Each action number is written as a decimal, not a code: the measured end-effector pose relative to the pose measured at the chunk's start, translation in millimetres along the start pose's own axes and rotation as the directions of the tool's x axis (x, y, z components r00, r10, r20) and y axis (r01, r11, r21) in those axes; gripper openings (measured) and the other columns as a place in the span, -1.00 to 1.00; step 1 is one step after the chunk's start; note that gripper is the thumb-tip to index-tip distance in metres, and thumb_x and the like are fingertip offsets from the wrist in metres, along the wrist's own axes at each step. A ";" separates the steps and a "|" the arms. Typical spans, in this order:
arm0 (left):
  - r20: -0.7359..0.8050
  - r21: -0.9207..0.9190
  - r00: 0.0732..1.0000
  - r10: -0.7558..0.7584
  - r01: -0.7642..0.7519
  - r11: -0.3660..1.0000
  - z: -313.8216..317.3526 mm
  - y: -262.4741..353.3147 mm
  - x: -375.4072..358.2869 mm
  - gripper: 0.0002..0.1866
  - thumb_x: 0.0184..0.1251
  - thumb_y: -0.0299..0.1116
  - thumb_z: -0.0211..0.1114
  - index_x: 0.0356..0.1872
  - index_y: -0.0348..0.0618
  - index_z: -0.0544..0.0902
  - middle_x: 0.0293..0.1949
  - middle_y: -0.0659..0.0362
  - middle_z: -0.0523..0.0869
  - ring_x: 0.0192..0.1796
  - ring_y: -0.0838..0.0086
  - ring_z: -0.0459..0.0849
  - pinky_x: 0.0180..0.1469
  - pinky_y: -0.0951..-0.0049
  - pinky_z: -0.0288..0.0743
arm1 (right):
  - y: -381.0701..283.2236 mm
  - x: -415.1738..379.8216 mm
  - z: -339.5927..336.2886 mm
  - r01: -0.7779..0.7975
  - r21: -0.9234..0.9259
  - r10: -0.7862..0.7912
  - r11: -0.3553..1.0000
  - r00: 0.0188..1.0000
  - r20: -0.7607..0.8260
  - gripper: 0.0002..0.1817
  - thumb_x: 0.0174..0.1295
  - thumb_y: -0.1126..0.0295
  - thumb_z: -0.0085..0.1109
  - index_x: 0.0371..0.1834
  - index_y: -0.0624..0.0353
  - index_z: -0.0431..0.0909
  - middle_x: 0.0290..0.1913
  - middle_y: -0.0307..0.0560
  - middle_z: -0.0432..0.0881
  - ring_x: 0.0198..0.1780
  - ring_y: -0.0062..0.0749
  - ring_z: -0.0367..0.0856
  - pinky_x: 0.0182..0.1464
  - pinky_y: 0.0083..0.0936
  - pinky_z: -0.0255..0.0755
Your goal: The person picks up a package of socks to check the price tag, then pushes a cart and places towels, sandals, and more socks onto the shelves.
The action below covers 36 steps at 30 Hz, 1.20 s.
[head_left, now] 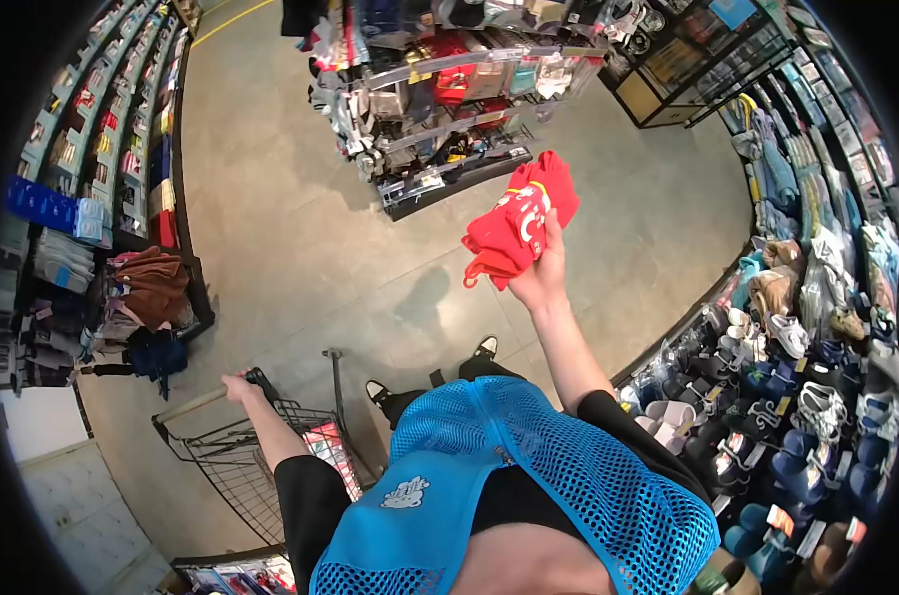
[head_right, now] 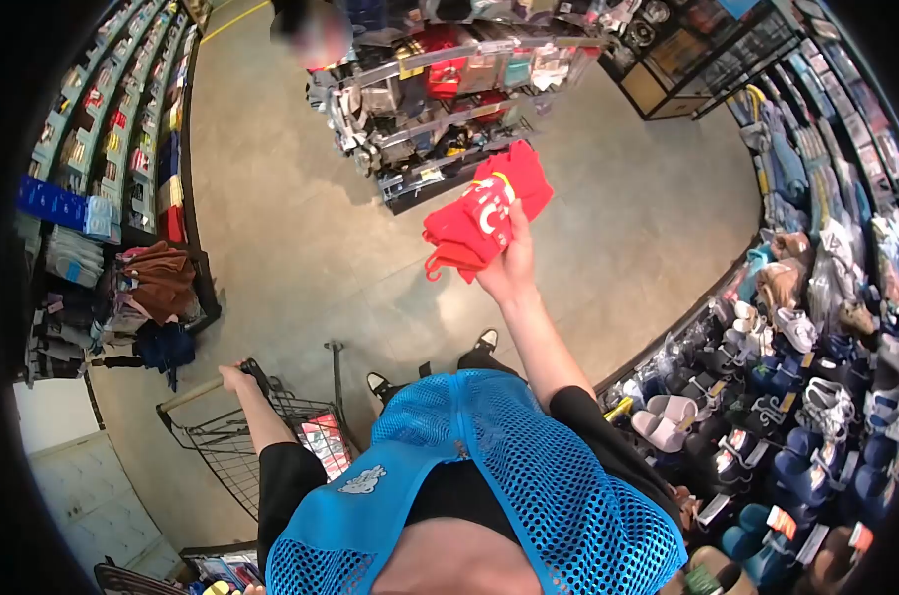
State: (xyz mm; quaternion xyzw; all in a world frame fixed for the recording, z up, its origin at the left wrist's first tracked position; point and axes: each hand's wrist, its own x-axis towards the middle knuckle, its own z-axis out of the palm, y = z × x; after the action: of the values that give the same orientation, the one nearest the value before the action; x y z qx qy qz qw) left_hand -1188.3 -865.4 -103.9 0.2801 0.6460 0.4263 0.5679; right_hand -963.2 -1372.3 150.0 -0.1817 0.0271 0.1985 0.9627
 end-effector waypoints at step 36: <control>0.136 0.988 0.968 0.211 -0.147 0.040 -123.0 -163.4 -438.6 -0.33 0.30 -0.21 -0.04 0.37 -0.18 -0.05 0.00 -0.30 0.52 -0.04 -0.14 0.56 -0.01 0.06 0.41 | -288.0 201.7 -159.7 -0.181 0.194 0.223 0.964 0.948 -0.225 -0.49 0.26 0.16 -0.01 0.23 0.16 0.30 0.24 -0.06 0.39 0.29 -0.16 0.30 0.37 -0.09 0.05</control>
State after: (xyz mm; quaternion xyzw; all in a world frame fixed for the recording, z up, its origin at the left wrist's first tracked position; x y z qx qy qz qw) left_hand -1201.1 -1343.5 -29.8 0.6594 0.7345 -0.0561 0.1503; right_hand -661.6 -1601.1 73.7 -0.1180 0.1809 0.2694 0.9385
